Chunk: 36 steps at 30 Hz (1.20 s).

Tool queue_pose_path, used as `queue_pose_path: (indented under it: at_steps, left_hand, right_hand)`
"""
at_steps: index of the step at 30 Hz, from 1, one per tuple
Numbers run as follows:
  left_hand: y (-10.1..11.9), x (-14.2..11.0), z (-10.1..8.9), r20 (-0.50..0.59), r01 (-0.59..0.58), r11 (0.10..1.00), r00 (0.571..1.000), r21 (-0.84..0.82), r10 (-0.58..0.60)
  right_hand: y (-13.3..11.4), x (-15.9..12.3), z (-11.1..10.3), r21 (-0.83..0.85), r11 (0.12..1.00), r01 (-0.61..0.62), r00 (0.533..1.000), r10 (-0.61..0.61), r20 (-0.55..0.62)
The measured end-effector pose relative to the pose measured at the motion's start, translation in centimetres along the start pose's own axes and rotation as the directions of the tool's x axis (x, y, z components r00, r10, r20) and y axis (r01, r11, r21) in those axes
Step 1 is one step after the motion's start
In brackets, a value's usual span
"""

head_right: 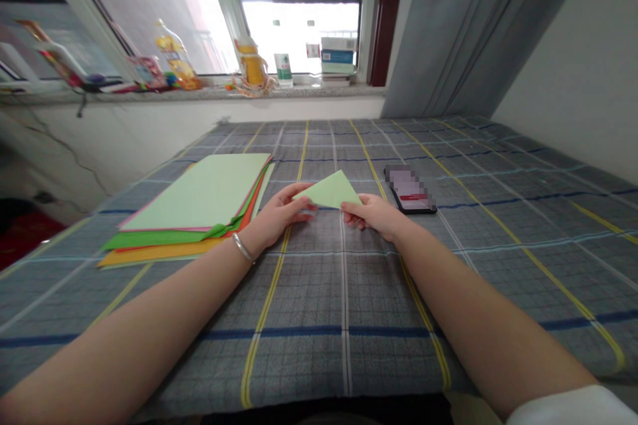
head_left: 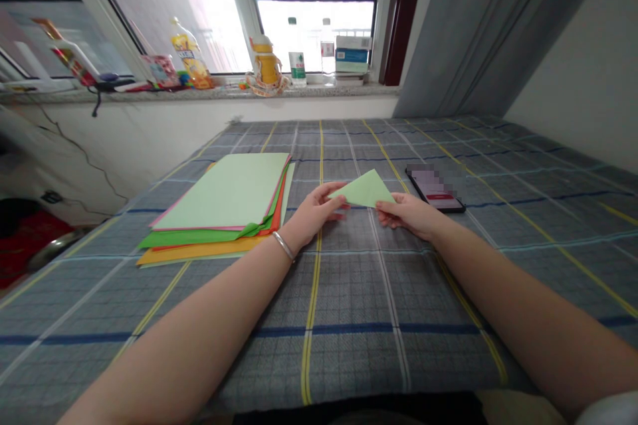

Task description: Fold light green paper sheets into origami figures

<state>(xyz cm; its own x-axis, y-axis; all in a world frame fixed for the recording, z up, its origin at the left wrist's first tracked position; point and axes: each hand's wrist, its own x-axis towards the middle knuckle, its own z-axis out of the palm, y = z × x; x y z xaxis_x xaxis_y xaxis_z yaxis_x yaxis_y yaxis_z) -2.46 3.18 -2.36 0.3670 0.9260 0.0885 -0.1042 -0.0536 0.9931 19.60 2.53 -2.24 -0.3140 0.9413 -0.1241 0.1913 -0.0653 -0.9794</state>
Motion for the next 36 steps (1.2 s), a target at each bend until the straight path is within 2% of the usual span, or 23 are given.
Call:
queue_pose_path:
  at_steps: [3, 8, 12, 18, 21, 25, 31, 36]
  left_hand:
    - [-0.1, -0.4, 0.8, 0.092, -0.007, 0.997, 0.996, -0.071, 0.013]
    - [-0.2, -0.7, 1.3, 0.121, 0.001, 0.985, 0.993, -0.171, 0.02]
    - [-0.5, -0.5, 1.6, 0.171, -0.005, 0.985, 0.985, -0.171, 0.035]
    - [-1.0, -0.5, 2.0, 0.188, -0.029, 0.996, 0.981, -0.087, 0.045]
    - [-1.1, -0.6, 2.0, 0.182, -0.042, 0.998, 0.982, -0.049, 0.05]
    - [-1.3, -0.5, 2.0, 0.164, -0.071, 0.996, 0.983, -0.057, 0.079]
    - [-1.2, -0.4, 1.7, 0.213, -0.076, 0.985, 0.971, -0.158, 0.109]
    - [-0.8, -0.5, 1.7, 0.166, -0.054, 0.985, 0.983, -0.163, 0.082]
  right_hand:
    - [0.0, -0.1, 0.6, 0.033, 0.999, 0.002, 0.998, -0.004, 0.059]
    - [0.4, 0.3, 1.3, 0.127, 0.991, 0.03, 0.998, -0.022, -0.061]
    - [0.5, 0.6, 2.0, 0.172, 0.984, 0.054, 0.998, -0.047, -0.046]
    - [0.5, 0.6, 2.5, 0.05, 0.998, 0.029, 0.999, -0.027, -0.028]
    - [0.7, 0.7, 2.5, -0.028, 0.995, 0.095, 0.994, -0.097, -0.058]
    - [0.9, 0.7, 2.6, 0.003, 0.978, 0.207, 0.969, -0.205, -0.138]
    - [0.6, 0.3, 3.1, -0.113, 0.953, 0.282, 0.958, -0.286, -0.015]
    - [0.3, 0.1, 3.1, -0.194, 0.936, 0.293, 0.955, -0.295, 0.017]
